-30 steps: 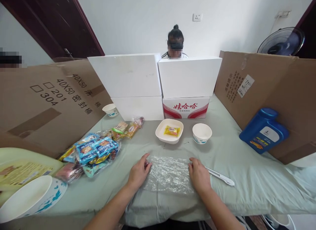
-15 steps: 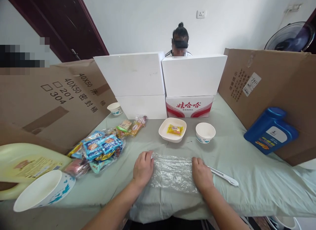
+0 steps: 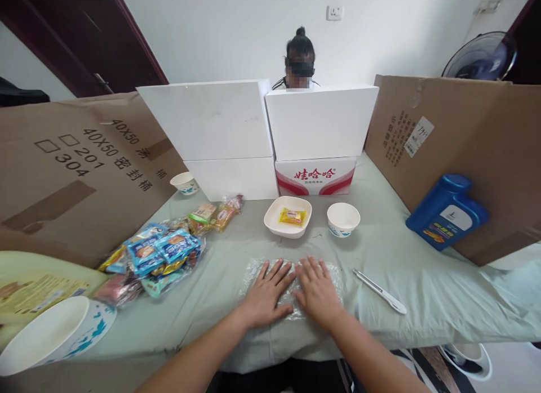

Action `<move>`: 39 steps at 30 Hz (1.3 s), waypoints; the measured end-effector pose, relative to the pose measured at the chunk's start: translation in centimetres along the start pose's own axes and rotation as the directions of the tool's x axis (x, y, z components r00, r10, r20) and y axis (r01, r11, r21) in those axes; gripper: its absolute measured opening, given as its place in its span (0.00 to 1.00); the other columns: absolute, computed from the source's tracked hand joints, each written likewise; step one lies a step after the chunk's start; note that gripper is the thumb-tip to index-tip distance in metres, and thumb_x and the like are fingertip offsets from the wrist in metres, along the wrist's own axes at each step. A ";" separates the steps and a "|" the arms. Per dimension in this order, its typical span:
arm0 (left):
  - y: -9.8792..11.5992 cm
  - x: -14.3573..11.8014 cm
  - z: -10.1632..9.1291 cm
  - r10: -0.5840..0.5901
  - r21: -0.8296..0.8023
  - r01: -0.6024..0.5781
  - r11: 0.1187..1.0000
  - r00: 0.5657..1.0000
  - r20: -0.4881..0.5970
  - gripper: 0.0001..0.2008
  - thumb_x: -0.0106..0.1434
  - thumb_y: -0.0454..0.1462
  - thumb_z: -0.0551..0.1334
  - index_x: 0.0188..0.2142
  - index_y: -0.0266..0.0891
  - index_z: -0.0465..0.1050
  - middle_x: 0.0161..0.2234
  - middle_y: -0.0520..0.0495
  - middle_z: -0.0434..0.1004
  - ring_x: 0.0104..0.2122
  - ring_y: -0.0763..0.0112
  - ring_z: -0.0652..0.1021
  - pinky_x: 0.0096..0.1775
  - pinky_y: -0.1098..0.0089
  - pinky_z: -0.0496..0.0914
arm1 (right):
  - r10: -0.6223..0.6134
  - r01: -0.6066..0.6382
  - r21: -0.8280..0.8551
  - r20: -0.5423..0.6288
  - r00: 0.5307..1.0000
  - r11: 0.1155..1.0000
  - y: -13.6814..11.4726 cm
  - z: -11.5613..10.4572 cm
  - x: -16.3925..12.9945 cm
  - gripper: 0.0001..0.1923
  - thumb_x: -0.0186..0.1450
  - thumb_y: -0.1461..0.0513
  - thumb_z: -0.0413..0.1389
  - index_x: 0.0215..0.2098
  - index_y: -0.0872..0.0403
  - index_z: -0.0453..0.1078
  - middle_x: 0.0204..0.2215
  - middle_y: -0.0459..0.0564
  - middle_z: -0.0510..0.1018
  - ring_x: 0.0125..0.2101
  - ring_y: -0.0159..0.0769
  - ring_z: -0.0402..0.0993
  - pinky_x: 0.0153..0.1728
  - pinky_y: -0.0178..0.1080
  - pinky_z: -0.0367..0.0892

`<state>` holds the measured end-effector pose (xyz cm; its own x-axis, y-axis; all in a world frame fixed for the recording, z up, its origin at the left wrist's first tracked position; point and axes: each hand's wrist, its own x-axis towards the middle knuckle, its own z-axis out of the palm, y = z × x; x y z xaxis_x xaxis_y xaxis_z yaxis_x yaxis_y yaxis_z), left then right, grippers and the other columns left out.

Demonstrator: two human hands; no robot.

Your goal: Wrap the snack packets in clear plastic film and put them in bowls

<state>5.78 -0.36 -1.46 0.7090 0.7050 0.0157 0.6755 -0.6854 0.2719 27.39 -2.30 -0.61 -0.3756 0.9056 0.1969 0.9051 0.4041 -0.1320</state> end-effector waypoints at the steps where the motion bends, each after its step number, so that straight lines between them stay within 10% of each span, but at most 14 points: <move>1: -0.3 -0.2 0.1 -0.008 0.009 0.009 1.000 1.000 -0.010 0.41 0.60 0.55 0.60 0.67 0.49 0.45 0.68 0.45 0.46 0.67 0.51 0.47 0.63 0.43 0.39 | -0.040 0.039 0.026 0.043 0.998 0.999 -0.5 0.6 -0.1 0.30 0.66 0.51 0.50 0.64 0.54 0.58 0.63 0.55 0.61 0.63 0.51 0.50 0.61 0.55 0.47; 10: -8.1 -8.4 -1.1 -0.370 0.117 0.417 0.901 0.881 -0.294 0.32 0.65 0.49 0.55 0.64 0.37 0.57 0.66 0.35 0.52 0.65 0.46 0.53 0.60 0.44 0.52 | 0.115 -0.115 0.014 -0.027 0.993 0.993 3.7 1.5 -5.4 0.38 0.65 0.46 0.50 0.67 0.55 0.51 0.66 0.58 0.53 0.66 0.53 0.41 0.61 0.60 0.44; 17: -2.8 -9.5 -2.5 0.074 -0.027 -0.080 0.996 0.981 -0.178 0.19 0.60 0.36 0.61 0.52 0.42 0.70 0.53 0.41 0.72 0.57 0.55 0.68 0.58 0.54 0.64 | -0.156 0.142 0.229 0.040 0.987 0.963 2.9 -1.3 -9.0 0.27 0.62 0.49 0.58 0.58 0.46 0.65 0.57 0.52 0.69 0.58 0.49 0.62 0.56 0.51 0.60; 25: -2.4 -9.1 -2.1 0.139 -0.022 -0.151 0.988 0.951 -0.275 0.14 0.65 0.27 0.52 0.42 0.40 0.73 0.42 0.44 0.78 0.49 0.62 0.75 0.51 0.60 0.72 | -0.095 0.066 0.413 0.049 0.994 0.908 4.1 -1.8 -11.1 0.08 0.68 0.61 0.49 0.39 0.47 0.71 0.40 0.49 0.76 0.44 0.39 0.71 0.47 0.42 0.67; 34: -3.0 -5.3 -2.7 -0.283 -0.193 0.223 0.956 0.879 -0.385 0.12 0.67 0.33 0.50 0.42 0.39 0.71 0.38 0.45 0.78 0.38 0.66 0.78 0.42 0.66 0.72 | 0.264 -0.302 0.493 0.146 0.953 0.816 4.9 -2.3 -6.8 0.14 0.69 0.52 0.43 0.39 0.49 0.66 0.35 0.50 0.77 0.35 0.40 0.75 0.38 0.41 0.67; 39: -4.4 -2.6 -0.8 -0.406 -0.072 0.412 0.908 0.828 -0.386 0.14 0.66 0.33 0.51 0.47 0.38 0.71 0.43 0.42 0.79 0.42 0.61 0.78 0.46 0.63 0.71 | 0.337 -0.341 0.191 0.054 0.940 0.920 4.6 0.0 -3.2 0.16 0.71 0.55 0.40 0.40 0.51 0.67 0.34 0.49 0.79 0.32 0.39 0.76 0.33 0.38 0.65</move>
<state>0.77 0.97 -1.95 0.2345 0.9326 0.2741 0.8911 -0.3190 0.3228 32.78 -3.36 -1.85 -0.0584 0.9944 0.0879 0.9233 0.0873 -0.3740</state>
